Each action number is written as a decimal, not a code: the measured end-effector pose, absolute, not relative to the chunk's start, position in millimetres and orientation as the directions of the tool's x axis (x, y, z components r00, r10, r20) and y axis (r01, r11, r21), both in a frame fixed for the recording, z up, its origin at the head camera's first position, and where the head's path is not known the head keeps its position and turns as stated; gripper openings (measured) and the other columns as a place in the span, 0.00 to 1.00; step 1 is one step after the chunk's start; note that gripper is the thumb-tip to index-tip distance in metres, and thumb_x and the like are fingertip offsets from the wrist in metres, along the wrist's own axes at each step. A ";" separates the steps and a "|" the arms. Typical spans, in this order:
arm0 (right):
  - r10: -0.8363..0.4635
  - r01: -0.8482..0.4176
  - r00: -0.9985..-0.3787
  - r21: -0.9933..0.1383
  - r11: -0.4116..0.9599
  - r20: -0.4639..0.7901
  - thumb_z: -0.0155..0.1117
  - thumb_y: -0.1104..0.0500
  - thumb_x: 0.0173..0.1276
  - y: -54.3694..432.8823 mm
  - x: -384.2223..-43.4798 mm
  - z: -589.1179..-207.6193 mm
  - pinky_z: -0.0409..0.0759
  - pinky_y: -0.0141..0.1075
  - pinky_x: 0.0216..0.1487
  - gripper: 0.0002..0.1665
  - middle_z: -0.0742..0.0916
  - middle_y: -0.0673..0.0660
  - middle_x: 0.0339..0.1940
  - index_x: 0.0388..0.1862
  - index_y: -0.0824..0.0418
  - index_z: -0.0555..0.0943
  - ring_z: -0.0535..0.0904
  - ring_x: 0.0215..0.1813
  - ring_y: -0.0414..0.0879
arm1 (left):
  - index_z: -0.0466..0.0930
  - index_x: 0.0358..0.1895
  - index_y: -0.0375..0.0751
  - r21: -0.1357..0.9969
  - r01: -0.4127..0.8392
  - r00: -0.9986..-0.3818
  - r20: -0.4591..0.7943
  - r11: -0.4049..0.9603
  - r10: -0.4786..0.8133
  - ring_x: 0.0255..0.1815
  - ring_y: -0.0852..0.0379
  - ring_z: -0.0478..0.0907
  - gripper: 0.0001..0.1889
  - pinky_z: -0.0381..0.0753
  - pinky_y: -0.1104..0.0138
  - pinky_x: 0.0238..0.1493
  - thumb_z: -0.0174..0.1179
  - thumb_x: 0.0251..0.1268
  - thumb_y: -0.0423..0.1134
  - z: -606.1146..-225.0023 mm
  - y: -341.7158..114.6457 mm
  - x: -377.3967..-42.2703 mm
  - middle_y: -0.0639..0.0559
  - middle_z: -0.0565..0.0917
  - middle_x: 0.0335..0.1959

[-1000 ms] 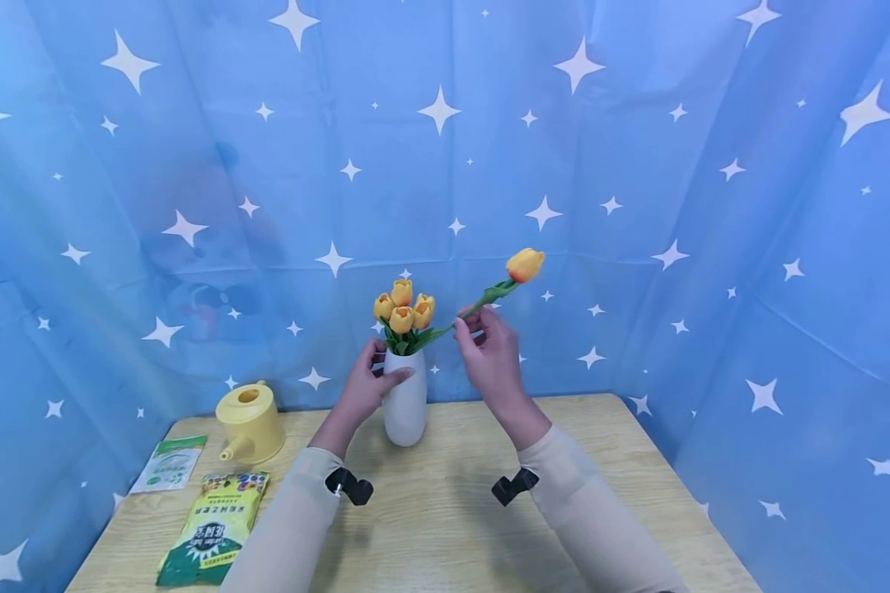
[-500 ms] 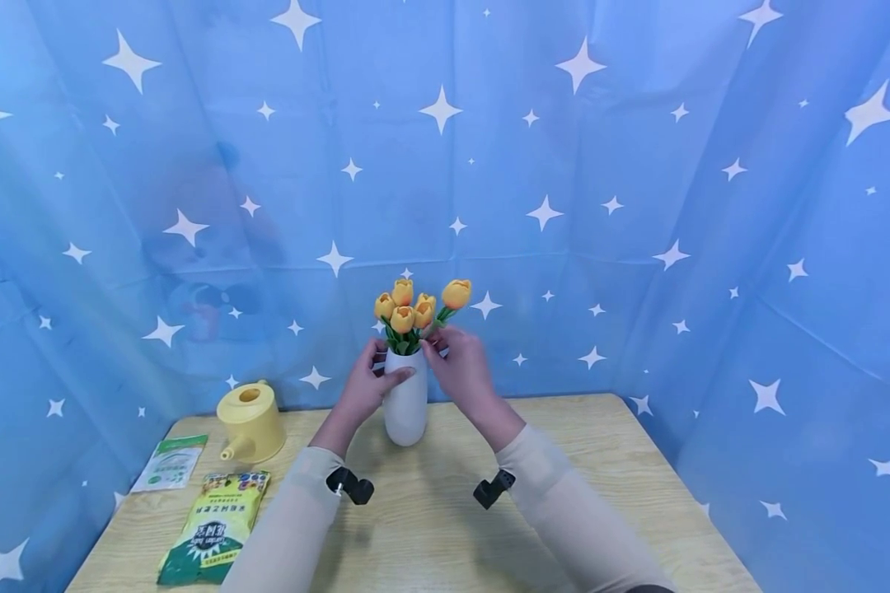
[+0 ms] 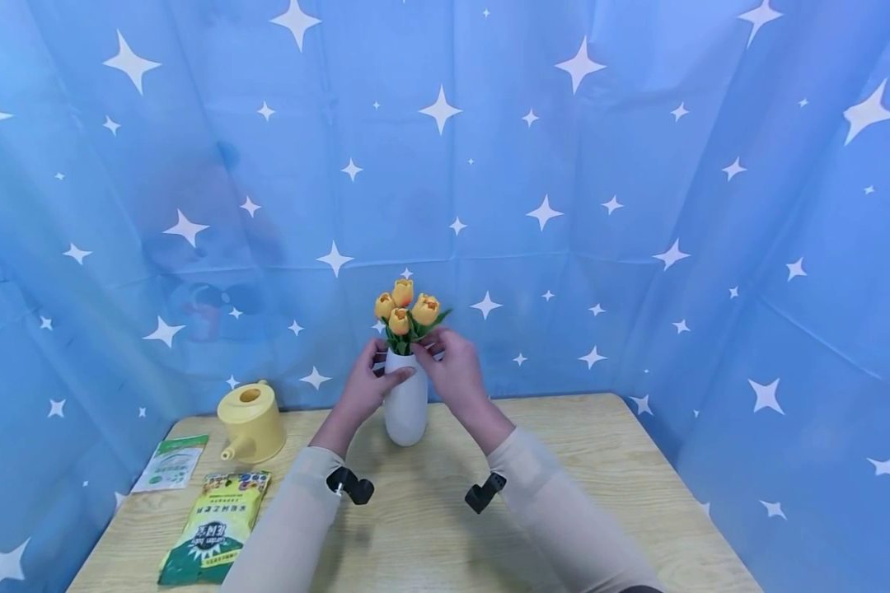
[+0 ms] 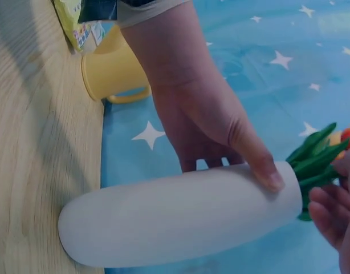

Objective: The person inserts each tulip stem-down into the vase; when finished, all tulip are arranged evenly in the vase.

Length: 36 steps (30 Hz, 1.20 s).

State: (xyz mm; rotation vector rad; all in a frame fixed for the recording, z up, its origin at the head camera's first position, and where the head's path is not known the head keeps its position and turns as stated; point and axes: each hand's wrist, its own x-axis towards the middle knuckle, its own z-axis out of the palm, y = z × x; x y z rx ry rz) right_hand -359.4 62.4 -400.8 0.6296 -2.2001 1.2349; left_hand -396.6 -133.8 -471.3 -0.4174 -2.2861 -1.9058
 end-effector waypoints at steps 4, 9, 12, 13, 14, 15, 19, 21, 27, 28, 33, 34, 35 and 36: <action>-0.093 -0.630 -0.742 -0.644 0.434 0.664 0.77 0.60 0.78 60.6 -358.8 -402.7 0.89 0.41 0.41 0.04 0.92 0.52 0.40 0.47 0.59 0.89 0.89 0.40 0.45 | 0.70 0.60 0.49 0.942 0.299 -0.952 0.282 0.154 0.123 0.71 0.40 0.78 0.30 0.81 0.38 0.69 0.80 0.68 0.53 -470.0 -132.8 -395.0 0.46 0.79 0.67; -0.089 -0.622 -0.748 -0.648 0.440 0.658 0.77 0.62 0.76 59.2 -360.9 -407.8 0.89 0.42 0.40 0.03 0.92 0.52 0.39 0.44 0.61 0.91 0.88 0.39 0.45 | 0.70 0.60 0.49 0.945 0.288 -0.955 0.271 0.155 0.121 0.71 0.41 0.78 0.30 0.80 0.39 0.70 0.80 0.69 0.52 -470.5 -132.6 -395.3 0.46 0.79 0.67; -0.098 -0.616 -0.751 -0.640 0.460 0.653 0.77 0.63 0.75 59.1 -362.9 -411.8 0.89 0.42 0.41 0.03 0.92 0.52 0.39 0.44 0.61 0.92 0.88 0.38 0.45 | 0.69 0.61 0.50 0.946 0.283 -0.956 0.265 0.159 0.123 0.71 0.41 0.78 0.30 0.80 0.39 0.70 0.79 0.70 0.53 -471.2 -132.6 -395.6 0.46 0.79 0.67; -0.101 -0.616 -0.749 -0.631 0.471 0.655 0.78 0.63 0.75 59.0 -363.8 -412.8 0.89 0.41 0.41 0.02 0.92 0.52 0.40 0.44 0.60 0.92 0.87 0.38 0.44 | 0.69 0.61 0.50 0.946 0.282 -0.956 0.265 0.158 0.123 0.71 0.41 0.78 0.30 0.80 0.39 0.70 0.79 0.70 0.53 -471.3 -132.7 -395.7 0.46 0.79 0.67; -0.106 -0.618 -0.744 -0.621 0.483 0.659 0.78 0.63 0.75 58.9 -364.5 -413.5 0.89 0.41 0.42 0.03 0.91 0.52 0.40 0.45 0.59 0.92 0.87 0.38 0.43 | 0.69 0.61 0.50 0.946 0.283 -0.956 0.265 0.158 0.123 0.71 0.41 0.78 0.30 0.80 0.39 0.70 0.79 0.69 0.54 -471.2 -132.7 -395.6 0.46 0.79 0.67; -0.111 -0.618 -0.744 -0.616 0.488 0.659 0.78 0.63 0.74 58.8 -364.7 -413.6 0.88 0.41 0.41 0.04 0.91 0.52 0.40 0.45 0.59 0.92 0.87 0.37 0.44 | 0.69 0.61 0.50 0.945 0.287 -0.955 0.269 0.159 0.124 0.71 0.41 0.78 0.30 0.81 0.39 0.69 0.80 0.69 0.54 -471.2 -132.8 -395.6 0.46 0.79 0.67; -0.124 -0.615 -0.746 -0.606 0.505 0.654 0.79 0.62 0.74 57.9 -366.7 -413.6 0.87 0.41 0.40 0.06 0.90 0.52 0.41 0.48 0.57 0.93 0.86 0.38 0.44 | 0.70 0.60 0.49 0.941 0.299 -0.952 0.281 0.158 0.124 0.71 0.41 0.77 0.31 0.81 0.39 0.69 0.80 0.68 0.55 -470.7 -133.5 -395.7 0.46 0.79 0.67; -0.125 -0.603 -0.760 -0.619 0.503 0.638 0.79 0.62 0.74 57.7 -368.1 -414.3 0.87 0.41 0.40 0.06 0.89 0.52 0.40 0.48 0.57 0.93 0.85 0.38 0.45 | 0.70 0.60 0.50 0.940 0.300 -0.951 0.282 0.163 0.126 0.72 0.41 0.77 0.31 0.81 0.39 0.69 0.80 0.68 0.56 -470.5 -133.6 -395.7 0.46 0.79 0.68; -0.127 -0.522 -0.841 -0.725 0.449 0.527 0.79 0.60 0.75 57.9 -370.5 -410.3 0.86 0.43 0.39 0.05 0.93 0.50 0.35 0.46 0.59 0.95 0.86 0.39 0.45 | 0.70 0.60 0.50 0.939 0.298 -0.952 0.280 0.169 0.126 0.70 0.40 0.78 0.30 0.82 0.39 0.68 0.80 0.69 0.55 -469.0 -133.4 -394.5 0.46 0.79 0.67; -0.130 -0.505 -0.854 -0.743 0.439 0.504 0.79 0.59 0.76 58.0 -370.5 -408.9 0.86 0.42 0.39 0.05 0.93 0.50 0.35 0.46 0.59 0.95 0.87 0.39 0.45 | 0.70 0.60 0.50 0.940 0.297 -0.952 0.279 0.169 0.123 0.70 0.40 0.78 0.30 0.82 0.39 0.68 0.80 0.69 0.55 -468.9 -133.4 -394.6 0.46 0.79 0.67; -0.138 -0.449 -0.888 -0.767 0.458 0.438 0.79 0.57 0.75 59.7 -371.7 -406.4 0.80 0.40 0.35 0.07 0.92 0.48 0.30 0.36 0.58 0.95 0.83 0.33 0.45 | 0.71 0.63 0.49 0.942 0.291 -0.954 0.273 0.170 0.120 0.71 0.40 0.78 0.30 0.82 0.40 0.68 0.79 0.70 0.54 -468.2 -132.2 -393.4 0.44 0.78 0.68; -0.139 -0.447 -0.890 -0.765 0.465 0.435 0.79 0.57 0.75 59.9 -371.6 -406.3 0.80 0.40 0.35 0.07 0.92 0.48 0.30 0.36 0.58 0.95 0.83 0.34 0.44 | 0.72 0.64 0.49 0.942 0.290 -0.955 0.273 0.169 0.120 0.71 0.40 0.78 0.30 0.82 0.40 0.68 0.79 0.70 0.54 -467.9 -132.1 -393.0 0.44 0.78 0.68; -0.141 -0.448 -0.889 -0.762 0.468 0.436 0.79 0.57 0.75 60.1 -371.7 -406.5 0.80 0.40 0.35 0.08 0.92 0.48 0.29 0.35 0.58 0.95 0.82 0.33 0.45 | 0.72 0.64 0.49 0.942 0.292 -0.954 0.274 0.166 0.121 0.71 0.40 0.77 0.30 0.82 0.40 0.68 0.79 0.70 0.53 -467.6 -131.8 -392.5 0.44 0.78 0.68; -0.144 -0.449 -0.889 -0.763 0.466 0.435 0.79 0.57 0.76 60.1 -371.4 -406.8 0.81 0.41 0.36 0.08 0.92 0.48 0.29 0.35 0.58 0.95 0.83 0.34 0.45 | 0.72 0.64 0.49 0.942 0.291 -0.954 0.274 0.168 0.119 0.71 0.41 0.77 0.30 0.82 0.41 0.68 0.79 0.70 0.54 -467.4 -131.9 -392.1 0.44 0.78 0.68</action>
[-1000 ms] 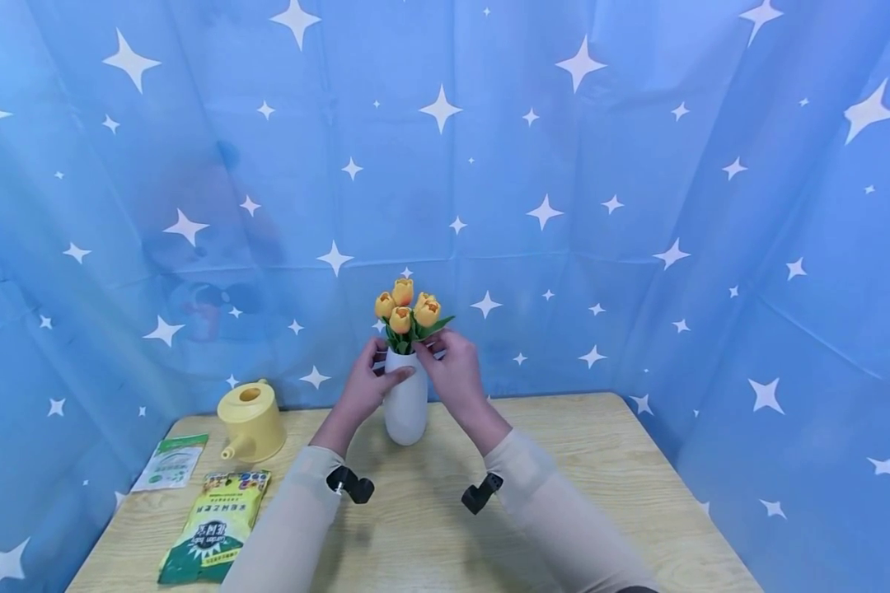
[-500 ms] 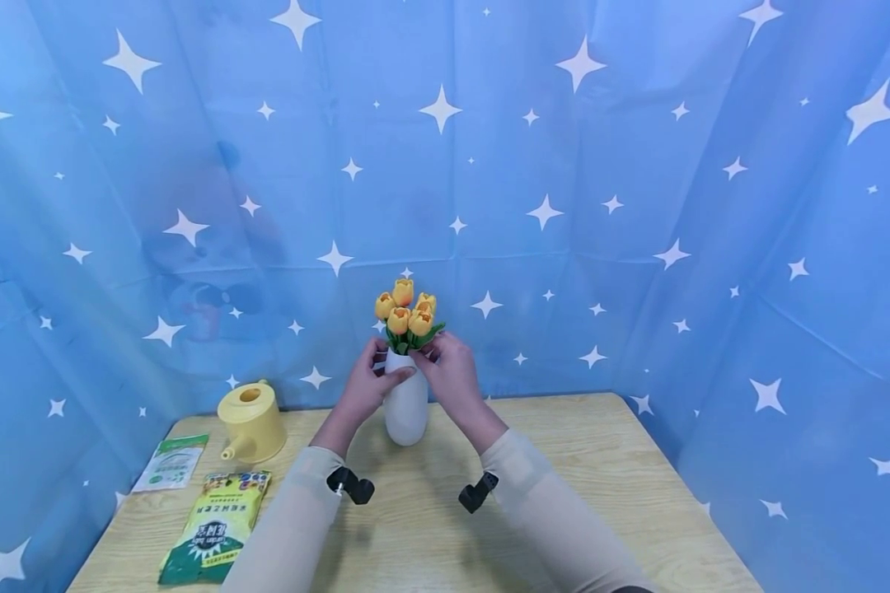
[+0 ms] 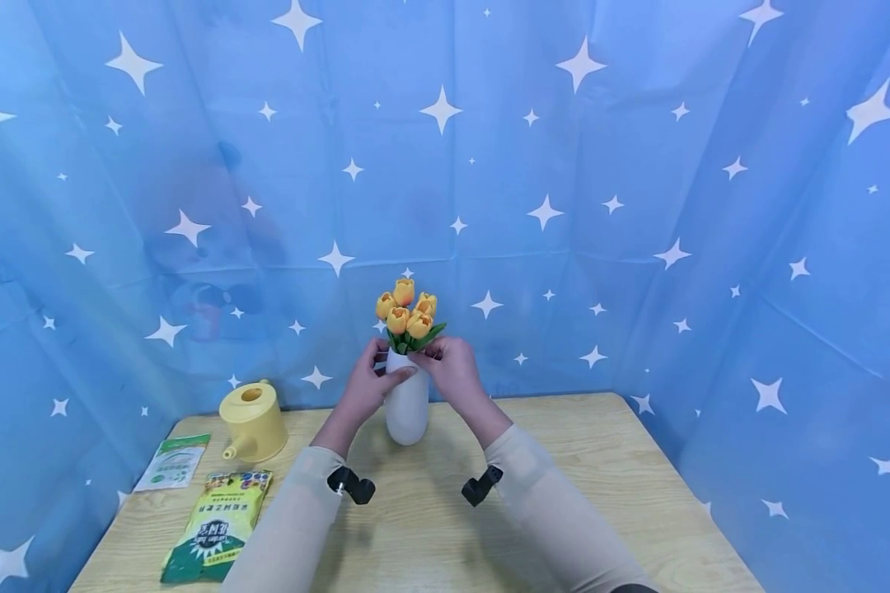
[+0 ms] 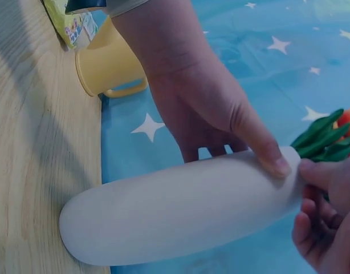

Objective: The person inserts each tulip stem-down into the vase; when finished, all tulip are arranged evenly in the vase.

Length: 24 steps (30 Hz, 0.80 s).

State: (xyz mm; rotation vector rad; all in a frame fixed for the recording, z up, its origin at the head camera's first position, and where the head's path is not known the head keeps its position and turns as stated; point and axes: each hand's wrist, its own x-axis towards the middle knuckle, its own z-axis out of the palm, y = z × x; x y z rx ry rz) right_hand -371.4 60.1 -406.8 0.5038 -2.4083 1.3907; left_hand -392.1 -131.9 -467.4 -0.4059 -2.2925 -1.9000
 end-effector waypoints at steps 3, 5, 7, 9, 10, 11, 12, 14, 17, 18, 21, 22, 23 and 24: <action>-0.153 -0.466 -0.881 -0.765 0.445 0.448 0.79 0.58 0.76 59.8 -372.1 -409.1 0.85 0.42 0.39 0.06 0.93 0.48 0.32 0.38 0.57 0.95 0.86 0.38 0.44 | 0.72 0.64 0.50 0.941 0.295 -0.953 0.278 0.166 0.117 0.71 0.41 0.77 0.30 0.82 0.41 0.67 0.79 0.70 0.54 -467.3 -132.7 -392.1 0.45 0.78 0.68; -0.154 -0.479 -0.875 -0.772 0.418 0.459 0.78 0.58 0.76 59.8 -372.4 -411.8 0.87 0.43 0.41 0.04 0.93 0.49 0.33 0.40 0.57 0.95 0.87 0.39 0.44 | 0.72 0.64 0.51 0.939 0.299 -0.952 0.282 0.168 0.117 0.71 0.41 0.77 0.30 0.82 0.40 0.67 0.79 0.70 0.55 -467.7 -133.2 -392.2 0.45 0.78 0.68; -0.149 -0.493 -0.867 -0.776 0.394 0.475 0.78 0.59 0.76 59.6 -372.4 -414.5 0.88 0.43 0.42 0.03 0.92 0.49 0.34 0.42 0.58 0.94 0.88 0.40 0.44 | 0.73 0.64 0.51 0.938 0.304 -0.951 0.287 0.168 0.117 0.71 0.41 0.77 0.30 0.82 0.40 0.67 0.79 0.69 0.55 -468.0 -133.5 -392.5 0.46 0.79 0.68; -0.138 -0.502 -0.862 -0.780 0.373 0.488 0.78 0.59 0.76 60.1 -371.9 -417.0 0.88 0.43 0.41 0.03 0.92 0.49 0.34 0.43 0.58 0.93 0.88 0.39 0.44 | 0.73 0.64 0.51 0.936 0.308 -0.949 0.292 0.168 0.118 0.71 0.41 0.77 0.31 0.83 0.40 0.67 0.79 0.69 0.55 -468.1 -133.7 -392.8 0.45 0.79 0.68; -0.134 -0.508 -0.858 -0.781 0.365 0.496 0.79 0.59 0.76 60.6 -371.3 -418.0 0.87 0.42 0.40 0.04 0.91 0.50 0.34 0.44 0.58 0.93 0.87 0.38 0.44 | 0.73 0.65 0.50 0.936 0.309 -0.949 0.292 0.168 0.116 0.70 0.41 0.78 0.31 0.83 0.41 0.67 0.80 0.69 0.55 -468.2 -133.6 -392.7 0.45 0.79 0.67; -0.129 -0.510 -0.856 -0.781 0.361 0.500 0.79 0.59 0.76 61.3 -370.4 -418.9 0.87 0.42 0.39 0.04 0.90 0.50 0.33 0.44 0.58 0.93 0.86 0.37 0.44 | 0.73 0.64 0.51 0.936 0.307 -0.950 0.291 0.171 0.113 0.70 0.41 0.78 0.31 0.83 0.41 0.66 0.80 0.68 0.55 -468.2 -133.4 -392.5 0.46 0.79 0.67; -0.124 -0.514 -0.853 -0.779 0.359 0.506 0.79 0.58 0.76 62.4 -369.7 -419.7 0.86 0.41 0.38 0.04 0.90 0.50 0.33 0.44 0.58 0.92 0.86 0.36 0.45 | 0.74 0.65 0.50 0.936 0.308 -0.950 0.292 0.173 0.112 0.70 0.41 0.78 0.31 0.83 0.41 0.66 0.80 0.68 0.55 -468.1 -133.3 -392.3 0.46 0.80 0.67; -0.123 -0.522 -0.848 -0.774 0.359 0.515 0.79 0.58 0.76 65.6 -368.1 -421.2 0.84 0.39 0.36 0.05 0.89 0.51 0.32 0.44 0.58 0.91 0.84 0.34 0.45 | 0.74 0.65 0.50 0.934 0.307 -0.951 0.291 0.186 0.105 0.71 0.42 0.78 0.32 0.83 0.41 0.67 0.80 0.68 0.56 -467.6 -133.3 -391.2 0.46 0.80 0.67; -0.130 -0.534 -0.840 -0.758 0.375 0.527 0.78 0.60 0.76 73.2 -365.1 -423.2 0.84 0.38 0.36 0.06 0.87 0.51 0.32 0.47 0.60 0.91 0.83 0.34 0.45 | 0.74 0.67 0.51 0.927 0.306 -0.951 0.291 0.217 0.101 0.73 0.42 0.76 0.33 0.81 0.40 0.69 0.80 0.67 0.58 -466.0 -133.5 -388.2 0.47 0.80 0.68; -0.133 -0.538 -0.837 -0.750 0.385 0.531 0.78 0.60 0.76 76.4 -364.1 -423.8 0.84 0.38 0.37 0.07 0.88 0.51 0.33 0.49 0.61 0.91 0.83 0.35 0.45 | 0.74 0.68 0.51 0.923 0.312 -0.950 0.295 0.226 0.104 0.74 0.42 0.75 0.34 0.79 0.40 0.71 0.80 0.67 0.58 -465.3 -133.9 -387.2 0.47 0.80 0.69; -0.140 -0.536 -0.836 -0.735 0.414 0.531 0.79 0.61 0.75 87.2 -360.3 -425.3 0.86 0.39 0.41 0.09 0.88 0.51 0.36 0.51 0.62 0.91 0.84 0.38 0.45 | 0.72 0.75 0.51 0.907 0.320 -0.947 0.300 0.273 0.113 0.77 0.41 0.73 0.39 0.74 0.38 0.76 0.78 0.68 0.61 -462.6 -136.9 -382.8 0.47 0.78 0.73; -0.143 -0.533 -0.838 -0.732 0.425 0.527 0.79 0.60 0.75 91.3 -359.0 -425.9 0.86 0.39 0.42 0.10 0.89 0.51 0.37 0.52 0.62 0.91 0.84 0.39 0.45 | 0.70 0.77 0.50 0.901 0.324 -0.946 0.302 0.287 0.120 0.78 0.41 0.72 0.41 0.72 0.38 0.77 0.78 0.68 0.61 -461.4 -138.8 -380.9 0.47 0.77 0.75; -0.147 -0.529 -0.840 -0.728 0.437 0.523 0.79 0.60 0.75 95.6 -357.3 -426.4 0.86 0.40 0.43 0.10 0.89 0.51 0.38 0.52 0.61 0.91 0.84 0.40 0.45 | 0.69 0.79 0.49 0.895 0.328 -0.944 0.304 0.302 0.126 0.79 0.40 0.71 0.43 0.70 0.38 0.78 0.78 0.68 0.61 -460.3 -141.3 -379.2 0.47 0.76 0.76; -0.151 -0.524 -0.843 -0.724 0.449 0.516 0.79 0.59 0.75 100.2 -355.8 -427.1 0.87 0.40 0.44 0.10 0.89 0.50 0.39 0.52 0.60 0.90 0.84 0.41 0.45 | 0.67 0.81 0.49 0.888 0.329 -0.944 0.302 0.322 0.132 0.80 0.40 0.70 0.45 0.69 0.38 0.79 0.77 0.68 0.62 -459.1 -144.5 -377.1 0.46 0.74 0.78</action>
